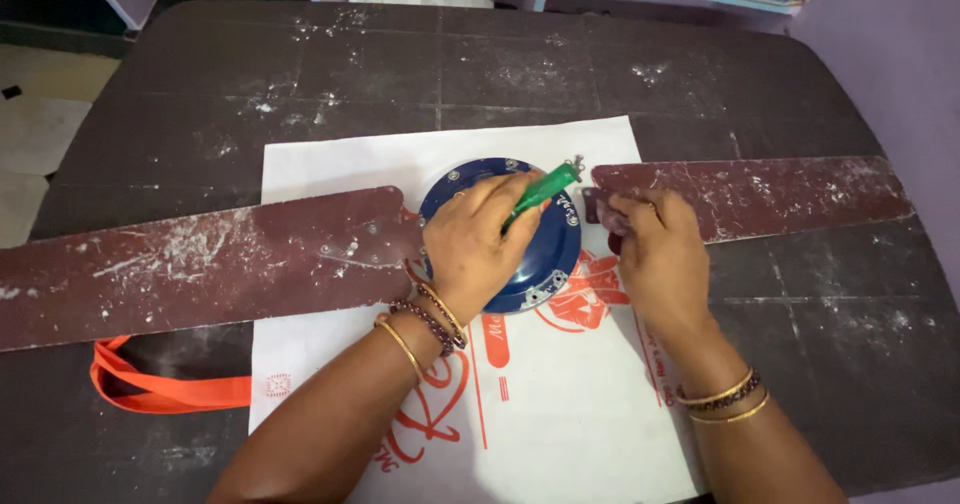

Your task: The person uses a green screwdriver to tighten screws on the blue motor housing of a ceiling fan. They wipe the motor housing with a cloth and continue adjusting internal components while the fan blades remain attached.

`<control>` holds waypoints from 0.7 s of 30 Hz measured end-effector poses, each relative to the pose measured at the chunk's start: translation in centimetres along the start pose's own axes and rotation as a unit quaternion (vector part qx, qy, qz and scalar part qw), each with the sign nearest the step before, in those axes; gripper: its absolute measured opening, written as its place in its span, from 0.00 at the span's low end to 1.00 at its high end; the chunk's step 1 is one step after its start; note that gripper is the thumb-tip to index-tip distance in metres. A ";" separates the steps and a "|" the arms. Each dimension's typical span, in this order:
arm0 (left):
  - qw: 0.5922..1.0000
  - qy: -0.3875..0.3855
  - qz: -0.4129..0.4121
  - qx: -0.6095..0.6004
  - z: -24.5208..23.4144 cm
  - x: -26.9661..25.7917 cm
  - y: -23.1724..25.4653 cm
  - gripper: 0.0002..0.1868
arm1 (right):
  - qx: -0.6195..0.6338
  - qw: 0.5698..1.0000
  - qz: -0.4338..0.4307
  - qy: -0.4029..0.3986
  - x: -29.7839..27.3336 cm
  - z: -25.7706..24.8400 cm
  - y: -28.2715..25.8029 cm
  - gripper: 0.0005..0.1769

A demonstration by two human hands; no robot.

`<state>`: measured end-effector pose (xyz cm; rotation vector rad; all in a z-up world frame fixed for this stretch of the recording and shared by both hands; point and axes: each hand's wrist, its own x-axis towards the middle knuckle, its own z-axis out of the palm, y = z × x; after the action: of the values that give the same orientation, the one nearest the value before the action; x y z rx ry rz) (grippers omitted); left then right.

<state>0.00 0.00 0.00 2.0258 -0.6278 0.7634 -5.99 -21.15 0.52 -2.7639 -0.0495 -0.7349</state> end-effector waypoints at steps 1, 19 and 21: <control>1.000 0.000 -0.002 -0.006 0.0 0.0 0.1 0.13 | 0.026 0.999 -0.027 0.011 -0.1 -0.2 -0.5 0.23; 0.991 -0.052 -0.113 -0.056 -1.8 2.0 1.2 0.14 | 0.000 0.930 -0.341 -0.135 -4.1 1.3 -8.6 0.34; 0.997 -0.018 -0.072 -0.030 -2.3 2.9 1.0 0.14 | -0.015 0.933 -0.338 -0.121 -4.5 1.2 -8.8 0.34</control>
<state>0.65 1.01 3.63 2.0087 -0.5142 0.6162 -10.21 -12.17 -0.38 -2.8396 -1.0876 -0.5236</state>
